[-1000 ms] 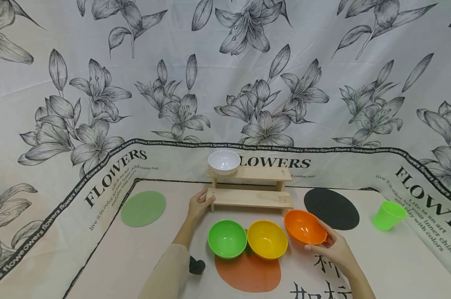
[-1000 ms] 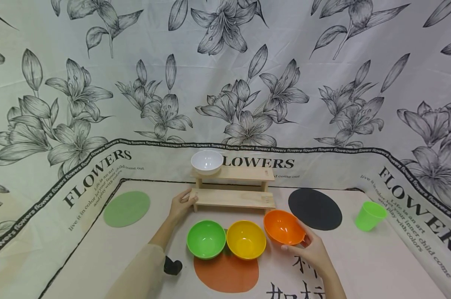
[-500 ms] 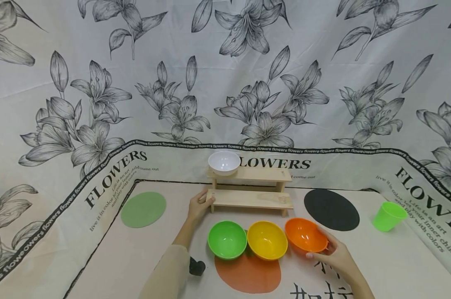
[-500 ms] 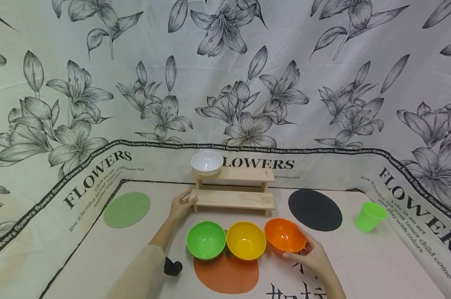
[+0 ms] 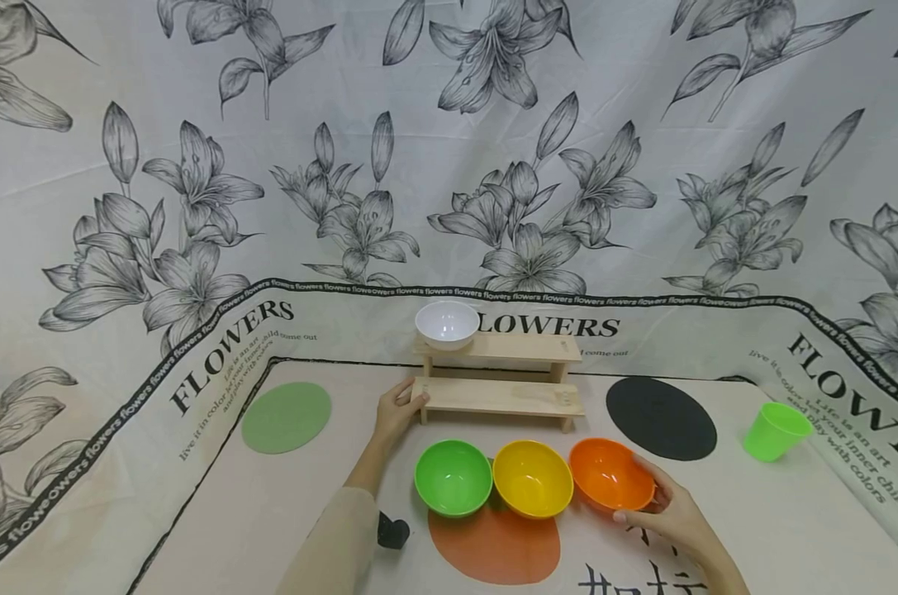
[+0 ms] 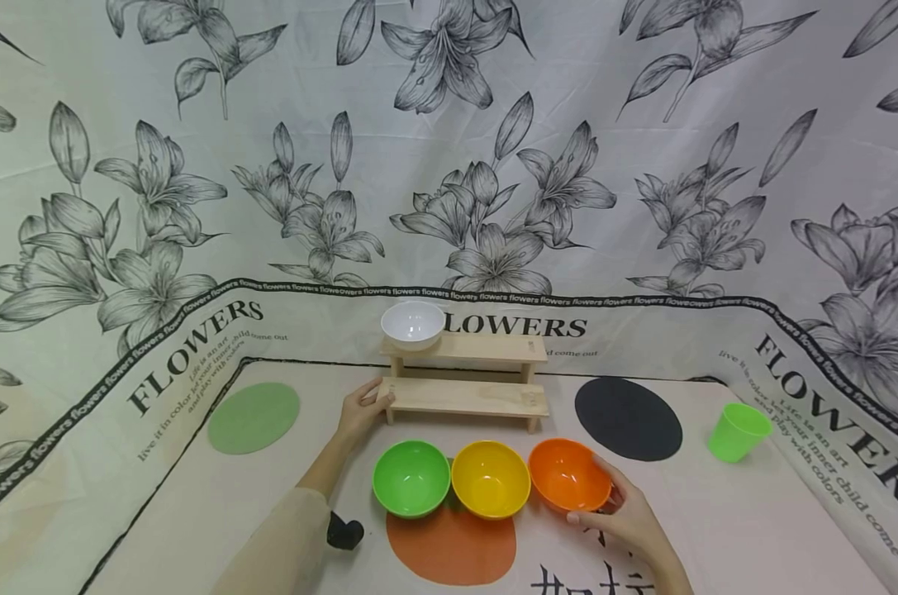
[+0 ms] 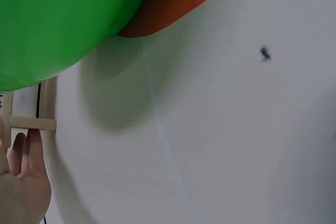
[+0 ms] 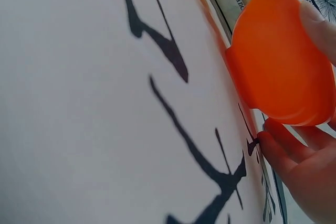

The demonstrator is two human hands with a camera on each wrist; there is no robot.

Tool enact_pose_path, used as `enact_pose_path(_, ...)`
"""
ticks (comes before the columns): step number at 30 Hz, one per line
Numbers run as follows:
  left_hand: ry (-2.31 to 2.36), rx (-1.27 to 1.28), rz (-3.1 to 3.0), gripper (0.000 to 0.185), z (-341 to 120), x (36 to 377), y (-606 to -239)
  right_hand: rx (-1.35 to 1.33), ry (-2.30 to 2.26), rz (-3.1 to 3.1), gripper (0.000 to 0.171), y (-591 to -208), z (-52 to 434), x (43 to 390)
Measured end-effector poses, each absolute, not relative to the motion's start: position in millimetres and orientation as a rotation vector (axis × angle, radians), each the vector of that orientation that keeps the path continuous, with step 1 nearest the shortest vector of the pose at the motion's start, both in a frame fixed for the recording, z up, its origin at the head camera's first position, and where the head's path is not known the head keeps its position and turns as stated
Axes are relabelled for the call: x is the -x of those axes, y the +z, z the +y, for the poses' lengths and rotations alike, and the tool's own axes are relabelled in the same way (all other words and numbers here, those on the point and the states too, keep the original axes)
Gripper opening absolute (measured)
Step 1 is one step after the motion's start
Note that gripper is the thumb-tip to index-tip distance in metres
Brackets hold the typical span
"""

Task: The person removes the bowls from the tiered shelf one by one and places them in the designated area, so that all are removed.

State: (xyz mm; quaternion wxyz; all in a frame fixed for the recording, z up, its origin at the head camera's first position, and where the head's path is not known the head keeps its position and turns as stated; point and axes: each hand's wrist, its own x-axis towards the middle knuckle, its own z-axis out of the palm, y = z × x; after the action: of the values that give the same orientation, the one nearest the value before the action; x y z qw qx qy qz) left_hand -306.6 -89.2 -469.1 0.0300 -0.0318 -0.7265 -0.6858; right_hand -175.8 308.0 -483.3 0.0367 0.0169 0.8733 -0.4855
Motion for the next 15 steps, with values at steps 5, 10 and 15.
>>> enact_pose_path(5,-2.104,0.101,-2.245,0.055,-89.1,307.8,-470.7,-0.053,-1.474,2.672,0.091,-484.9,308.9,176.7)
enact_pose_path(10,-2.100,0.099,-2.244,0.055,-89.2,309.1,-470.9,0.007,-1.465,2.691,0.088,-479.8,309.1,177.4)
enact_pose_path(15,-2.113,0.074,-2.223,0.056,-90.6,323.9,-490.2,0.038,-1.448,2.740,0.087,-464.2,307.1,183.0)
